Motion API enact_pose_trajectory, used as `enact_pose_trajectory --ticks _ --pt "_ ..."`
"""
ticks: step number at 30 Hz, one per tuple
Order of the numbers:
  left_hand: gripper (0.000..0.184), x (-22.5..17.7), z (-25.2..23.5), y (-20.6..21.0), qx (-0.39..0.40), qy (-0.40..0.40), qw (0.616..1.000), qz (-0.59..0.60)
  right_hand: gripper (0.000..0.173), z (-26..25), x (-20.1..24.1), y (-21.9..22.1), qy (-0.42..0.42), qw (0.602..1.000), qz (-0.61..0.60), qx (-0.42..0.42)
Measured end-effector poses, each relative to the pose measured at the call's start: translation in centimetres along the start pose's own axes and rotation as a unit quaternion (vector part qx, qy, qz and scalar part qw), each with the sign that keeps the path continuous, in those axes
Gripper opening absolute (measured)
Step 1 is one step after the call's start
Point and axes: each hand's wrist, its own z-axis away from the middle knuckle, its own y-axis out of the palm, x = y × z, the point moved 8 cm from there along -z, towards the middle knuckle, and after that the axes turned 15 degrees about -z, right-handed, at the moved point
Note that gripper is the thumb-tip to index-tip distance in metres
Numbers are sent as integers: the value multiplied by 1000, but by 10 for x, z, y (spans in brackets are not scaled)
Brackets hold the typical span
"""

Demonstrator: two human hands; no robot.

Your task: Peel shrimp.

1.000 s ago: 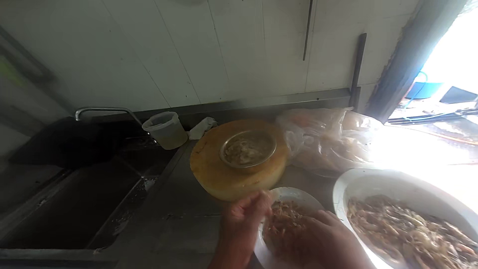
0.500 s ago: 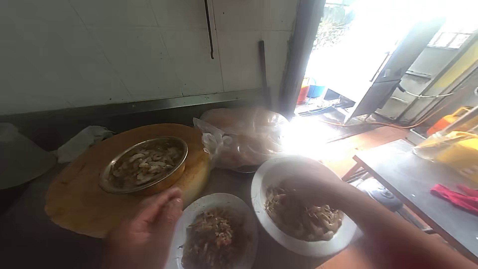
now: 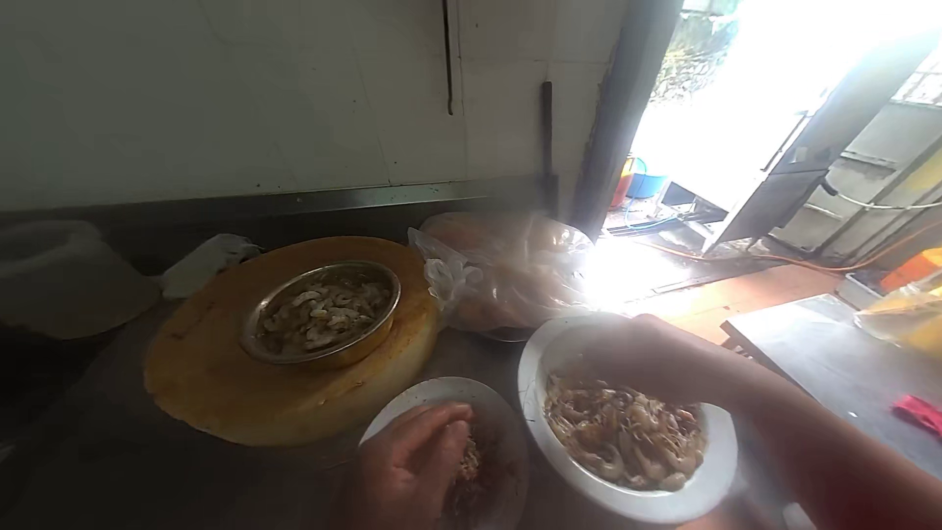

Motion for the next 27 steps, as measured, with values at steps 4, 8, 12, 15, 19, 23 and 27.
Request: enact_pose_trajectory --ticks 4,8,12,15,19,23,27 --pt "50 -28 -16 26 10 51 998 -32 13 -5 42 8 -53 995 -76 -21" --pt "40 -39 -20 27 -33 69 994 -80 18 -18 75 40 -49 979 -194 28" --pt "33 -1 -4 12 -29 -17 998 -52 24 -30 81 65 -61 976 -208 19" --pt "35 34 11 2 -22 -142 976 164 27 -31 93 75 -92 988 -124 -27" --pt "28 30 20 7 17 -174 931 321 29 -29 119 102 -160 984 -5 -76" --pt "22 30 24 1 -6 -156 952 262 25 -26 140 120 -216 970 77 -79" --pt "22 49 33 -4 -33 -199 928 314 21 -20 143 127 -272 957 56 -89"
